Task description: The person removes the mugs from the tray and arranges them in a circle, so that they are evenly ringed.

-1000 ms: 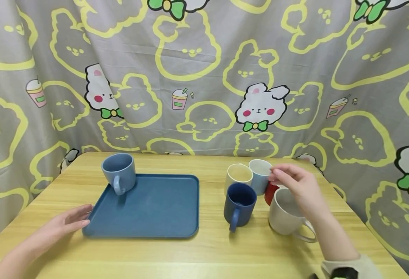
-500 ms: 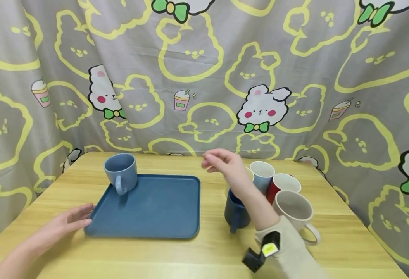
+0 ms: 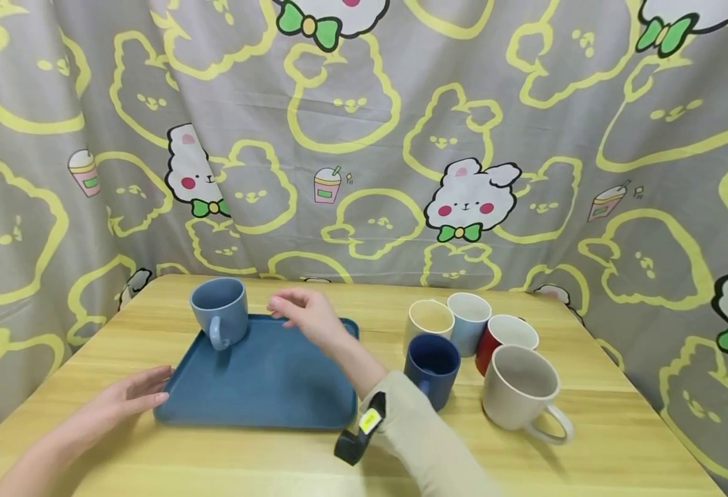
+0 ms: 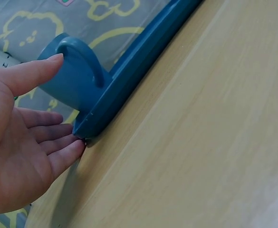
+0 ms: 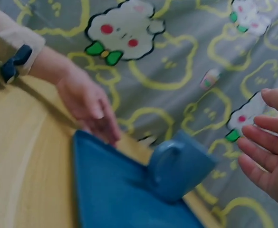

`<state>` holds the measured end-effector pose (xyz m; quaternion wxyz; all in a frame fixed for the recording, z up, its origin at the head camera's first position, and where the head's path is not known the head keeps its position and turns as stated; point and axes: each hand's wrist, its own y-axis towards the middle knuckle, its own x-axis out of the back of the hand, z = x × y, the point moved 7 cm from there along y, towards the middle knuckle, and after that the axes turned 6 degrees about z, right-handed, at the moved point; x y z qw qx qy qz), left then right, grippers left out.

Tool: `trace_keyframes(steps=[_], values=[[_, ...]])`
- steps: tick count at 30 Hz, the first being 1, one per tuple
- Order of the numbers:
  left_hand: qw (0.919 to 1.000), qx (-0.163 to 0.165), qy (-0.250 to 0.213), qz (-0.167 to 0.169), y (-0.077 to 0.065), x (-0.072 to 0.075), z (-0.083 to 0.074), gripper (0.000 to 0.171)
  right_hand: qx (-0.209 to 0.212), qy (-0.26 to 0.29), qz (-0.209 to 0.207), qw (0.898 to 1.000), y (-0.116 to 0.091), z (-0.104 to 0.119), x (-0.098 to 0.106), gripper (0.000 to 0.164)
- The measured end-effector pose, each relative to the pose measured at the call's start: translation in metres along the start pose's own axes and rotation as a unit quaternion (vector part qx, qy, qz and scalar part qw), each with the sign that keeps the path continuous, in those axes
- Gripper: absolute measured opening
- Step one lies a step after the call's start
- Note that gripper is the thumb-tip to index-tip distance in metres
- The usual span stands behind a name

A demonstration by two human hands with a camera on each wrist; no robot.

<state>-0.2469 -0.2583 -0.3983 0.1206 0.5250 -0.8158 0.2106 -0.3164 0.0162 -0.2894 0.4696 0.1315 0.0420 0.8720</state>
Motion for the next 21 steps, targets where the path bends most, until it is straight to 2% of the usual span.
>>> trace_keyframes(steps=[6, 13, 21], values=[[1.0000, -0.002, -0.002, 0.001, -0.001, -0.001, 0.000, 0.071, -0.035, -0.001, 0.016, 0.999, 0.017, -0.033, -0.035, 0.034], [1.0000, 0.000, -0.004, -0.001, 0.001, 0.000, 0.001, 0.071, -0.069, -0.016, 0.015, 0.997, 0.030, -0.070, -0.066, 0.033], [1.0000, -0.003, -0.008, 0.004, -0.001, -0.001, 0.003, 0.071, -0.095, 0.006, 0.012, 0.995, 0.035, -0.087, -0.090, 0.026]])
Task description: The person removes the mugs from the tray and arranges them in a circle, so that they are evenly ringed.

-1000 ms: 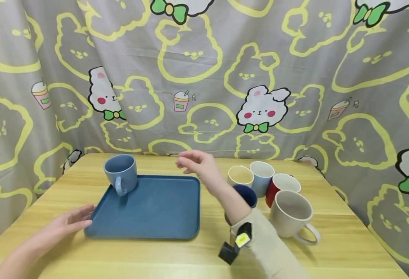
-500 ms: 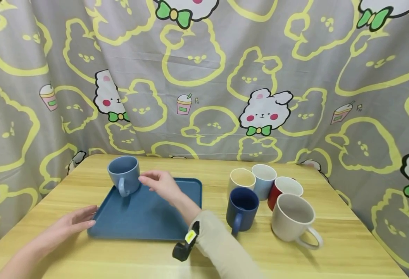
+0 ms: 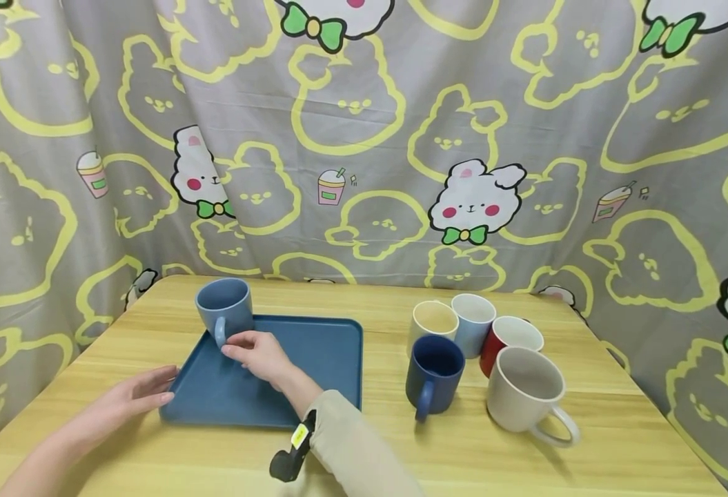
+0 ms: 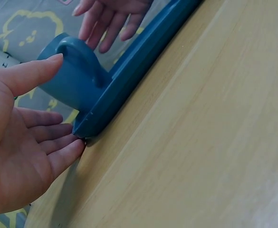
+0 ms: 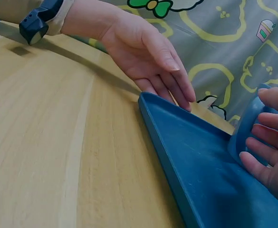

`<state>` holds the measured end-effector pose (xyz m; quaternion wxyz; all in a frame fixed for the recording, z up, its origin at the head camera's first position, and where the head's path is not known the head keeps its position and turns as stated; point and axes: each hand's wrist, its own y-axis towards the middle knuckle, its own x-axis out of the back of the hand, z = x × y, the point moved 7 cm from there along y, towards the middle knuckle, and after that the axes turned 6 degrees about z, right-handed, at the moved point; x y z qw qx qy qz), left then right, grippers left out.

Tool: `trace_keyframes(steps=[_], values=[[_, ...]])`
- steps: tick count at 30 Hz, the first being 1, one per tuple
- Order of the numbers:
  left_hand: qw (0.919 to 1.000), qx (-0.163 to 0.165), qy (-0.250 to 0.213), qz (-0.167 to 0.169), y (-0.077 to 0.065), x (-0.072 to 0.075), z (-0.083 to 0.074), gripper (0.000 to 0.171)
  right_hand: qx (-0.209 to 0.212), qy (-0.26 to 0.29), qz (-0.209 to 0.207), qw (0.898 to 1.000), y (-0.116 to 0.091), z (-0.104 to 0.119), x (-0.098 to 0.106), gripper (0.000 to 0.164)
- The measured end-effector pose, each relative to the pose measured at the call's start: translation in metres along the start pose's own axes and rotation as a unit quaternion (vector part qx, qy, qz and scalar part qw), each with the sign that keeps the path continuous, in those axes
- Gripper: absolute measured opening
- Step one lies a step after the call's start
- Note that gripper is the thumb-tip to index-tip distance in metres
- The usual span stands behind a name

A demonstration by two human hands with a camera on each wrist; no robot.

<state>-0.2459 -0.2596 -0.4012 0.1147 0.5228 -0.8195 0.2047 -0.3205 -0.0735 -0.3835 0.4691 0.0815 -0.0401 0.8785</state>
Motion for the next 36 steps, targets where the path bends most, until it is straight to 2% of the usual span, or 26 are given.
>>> trace_keyframes(steps=[8, 14, 19, 25, 29, 36], values=[[1.0000, 0.006, -0.005, -0.003, 0.001, 0.001, 0.001, 0.072, -0.003, 0.007, 0.002, 1.000, 0.007, 0.002, -0.008, 0.031], [1.0000, 0.001, 0.000, -0.001, 0.001, -0.001, 0.001, 0.070, 0.002, 0.039, 0.007, 0.999, 0.012, 0.002, -0.013, 0.027], [0.9999, 0.000, -0.010, 0.000, 0.000, -0.002, 0.003, 0.070, 0.003, 0.067, -0.015, 0.998, 0.012, -0.002, -0.012, 0.016], [1.0000, -0.001, -0.005, -0.007, 0.001, 0.001, 0.002, 0.071, 0.015, 0.055, -0.039, 0.998, 0.008, 0.002, -0.007, 0.023], [0.9999, -0.002, -0.010, -0.008, 0.001, 0.002, 0.001, 0.071, 0.018, 0.052, -0.057, 0.997, 0.002, 0.003, 0.000, 0.021], [0.9997, -0.003, -0.024, 0.000, 0.001, 0.002, 0.003, 0.071, 0.015, 0.105, -0.088, 0.990, -0.013, 0.008, 0.013, 0.022]])
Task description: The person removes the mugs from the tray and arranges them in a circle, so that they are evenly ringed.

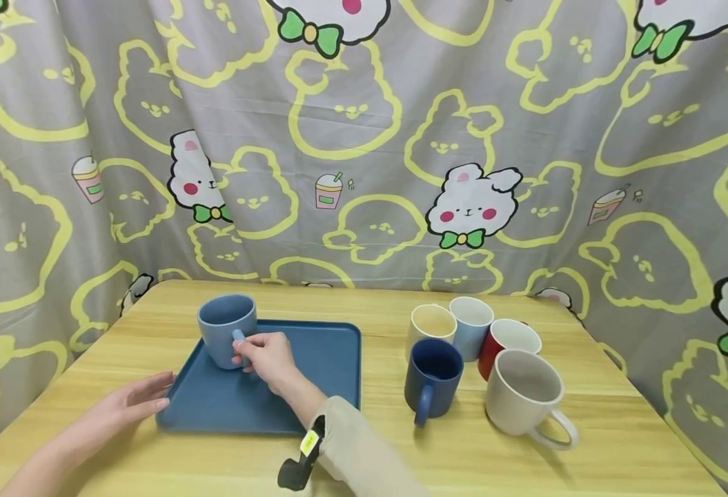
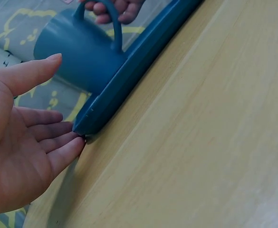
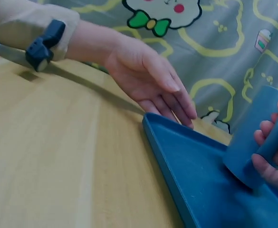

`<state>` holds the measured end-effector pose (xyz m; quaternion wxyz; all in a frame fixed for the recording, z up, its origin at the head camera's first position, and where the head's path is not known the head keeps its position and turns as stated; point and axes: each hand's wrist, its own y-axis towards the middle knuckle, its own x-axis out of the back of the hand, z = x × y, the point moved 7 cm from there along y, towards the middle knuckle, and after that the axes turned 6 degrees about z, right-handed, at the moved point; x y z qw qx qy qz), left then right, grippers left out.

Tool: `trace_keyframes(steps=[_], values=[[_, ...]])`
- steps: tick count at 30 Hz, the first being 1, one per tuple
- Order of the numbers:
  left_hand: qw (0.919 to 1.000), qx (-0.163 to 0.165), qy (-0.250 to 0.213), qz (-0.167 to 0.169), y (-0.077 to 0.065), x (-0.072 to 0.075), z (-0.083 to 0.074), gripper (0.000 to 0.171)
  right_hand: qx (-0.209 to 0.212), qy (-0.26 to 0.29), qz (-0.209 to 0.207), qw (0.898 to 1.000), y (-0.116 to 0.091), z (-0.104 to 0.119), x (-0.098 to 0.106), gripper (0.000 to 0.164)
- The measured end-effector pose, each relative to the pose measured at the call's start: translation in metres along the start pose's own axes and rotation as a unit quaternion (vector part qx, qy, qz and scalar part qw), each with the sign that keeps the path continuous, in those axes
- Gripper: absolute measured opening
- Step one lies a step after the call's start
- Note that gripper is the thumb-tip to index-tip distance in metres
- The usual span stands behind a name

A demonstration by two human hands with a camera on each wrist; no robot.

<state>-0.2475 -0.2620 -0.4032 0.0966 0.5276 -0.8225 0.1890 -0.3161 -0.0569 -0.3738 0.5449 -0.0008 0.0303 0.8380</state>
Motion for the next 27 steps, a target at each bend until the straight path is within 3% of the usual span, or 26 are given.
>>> trace_keyframes(steps=[7, 19, 27], values=[[1.0000, 0.003, 0.000, 0.003, -0.001, 0.000, 0.003, 0.070, 0.026, 0.049, 0.001, 0.998, -0.018, 0.024, 0.011, 0.022], [0.9998, -0.002, 0.021, 0.002, 0.001, 0.002, -0.002, 0.069, 0.080, 0.033, 0.030, 0.996, -0.048, 0.087, 0.044, 0.028], [0.9999, -0.005, 0.009, 0.005, 0.001, 0.001, -0.002, 0.070, 0.122, 0.025, 0.039, 0.991, -0.069, 0.115, 0.066, 0.029]])
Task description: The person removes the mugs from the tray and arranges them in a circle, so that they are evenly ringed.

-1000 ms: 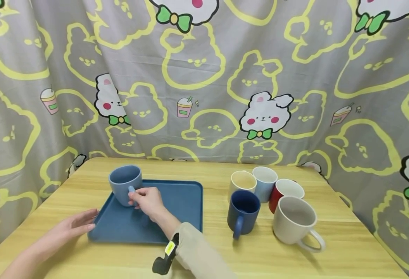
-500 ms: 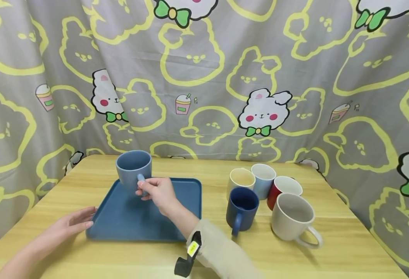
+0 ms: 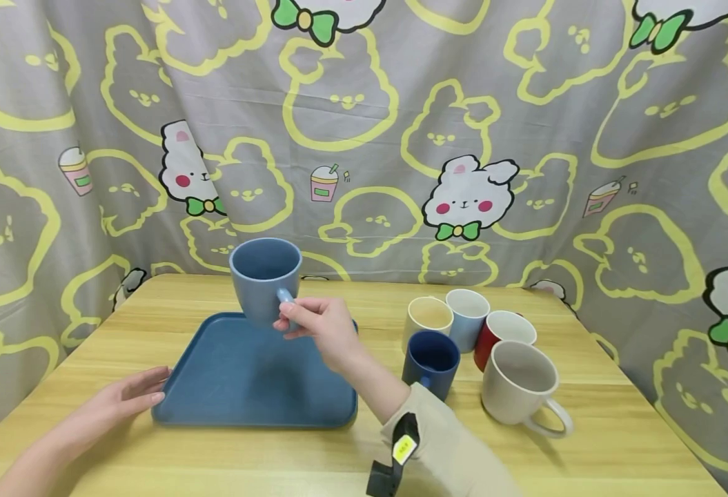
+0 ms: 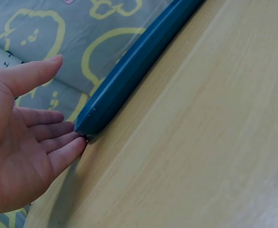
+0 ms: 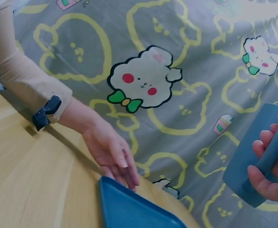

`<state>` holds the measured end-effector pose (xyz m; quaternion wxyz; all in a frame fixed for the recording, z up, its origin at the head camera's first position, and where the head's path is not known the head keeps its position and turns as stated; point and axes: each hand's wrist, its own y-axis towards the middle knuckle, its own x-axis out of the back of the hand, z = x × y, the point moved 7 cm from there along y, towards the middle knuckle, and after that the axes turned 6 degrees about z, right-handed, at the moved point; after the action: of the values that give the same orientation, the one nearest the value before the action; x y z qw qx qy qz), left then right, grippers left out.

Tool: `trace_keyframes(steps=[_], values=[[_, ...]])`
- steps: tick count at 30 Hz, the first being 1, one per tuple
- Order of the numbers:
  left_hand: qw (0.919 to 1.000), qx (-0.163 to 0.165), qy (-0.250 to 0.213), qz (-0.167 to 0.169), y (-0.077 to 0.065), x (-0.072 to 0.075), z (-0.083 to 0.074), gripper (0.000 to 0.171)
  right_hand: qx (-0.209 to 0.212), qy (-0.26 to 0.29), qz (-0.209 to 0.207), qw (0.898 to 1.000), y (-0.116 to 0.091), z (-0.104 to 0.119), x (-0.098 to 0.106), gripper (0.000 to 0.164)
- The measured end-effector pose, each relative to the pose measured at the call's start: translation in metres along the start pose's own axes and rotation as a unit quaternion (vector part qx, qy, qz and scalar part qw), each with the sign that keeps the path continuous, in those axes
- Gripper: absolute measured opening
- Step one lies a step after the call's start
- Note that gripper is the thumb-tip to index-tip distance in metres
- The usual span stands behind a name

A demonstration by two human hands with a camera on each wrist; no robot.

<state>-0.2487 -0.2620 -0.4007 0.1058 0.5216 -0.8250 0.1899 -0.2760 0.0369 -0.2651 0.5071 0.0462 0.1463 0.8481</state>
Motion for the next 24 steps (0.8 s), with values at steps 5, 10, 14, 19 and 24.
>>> trace_keyframes(steps=[5, 10, 14, 19, 24], values=[[1.0000, -0.002, 0.004, -0.002, -0.001, 0.001, 0.000, 0.070, 0.005, 0.002, 0.005, 1.000, -0.010, 0.013, 0.015, 0.024], [1.0000, 0.000, -0.003, 0.001, -0.001, 0.000, 0.000, 0.070, 0.005, 0.020, 0.002, 1.000, -0.027, 0.023, 0.035, 0.022], [1.0000, 0.000, -0.005, 0.001, 0.000, 0.000, 0.001, 0.070, 0.028, 0.031, 0.003, 0.999, -0.042, 0.034, 0.053, 0.028], [1.0000, 0.002, -0.002, 0.001, 0.000, 0.001, 0.002, 0.070, 0.062, 0.029, 0.006, 0.998, -0.064, 0.050, 0.077, 0.030], [1.0000, 0.002, -0.001, 0.002, 0.000, 0.001, 0.003, 0.069, 0.076, 0.019, -0.005, 0.997, -0.088, 0.062, 0.101, 0.032]])
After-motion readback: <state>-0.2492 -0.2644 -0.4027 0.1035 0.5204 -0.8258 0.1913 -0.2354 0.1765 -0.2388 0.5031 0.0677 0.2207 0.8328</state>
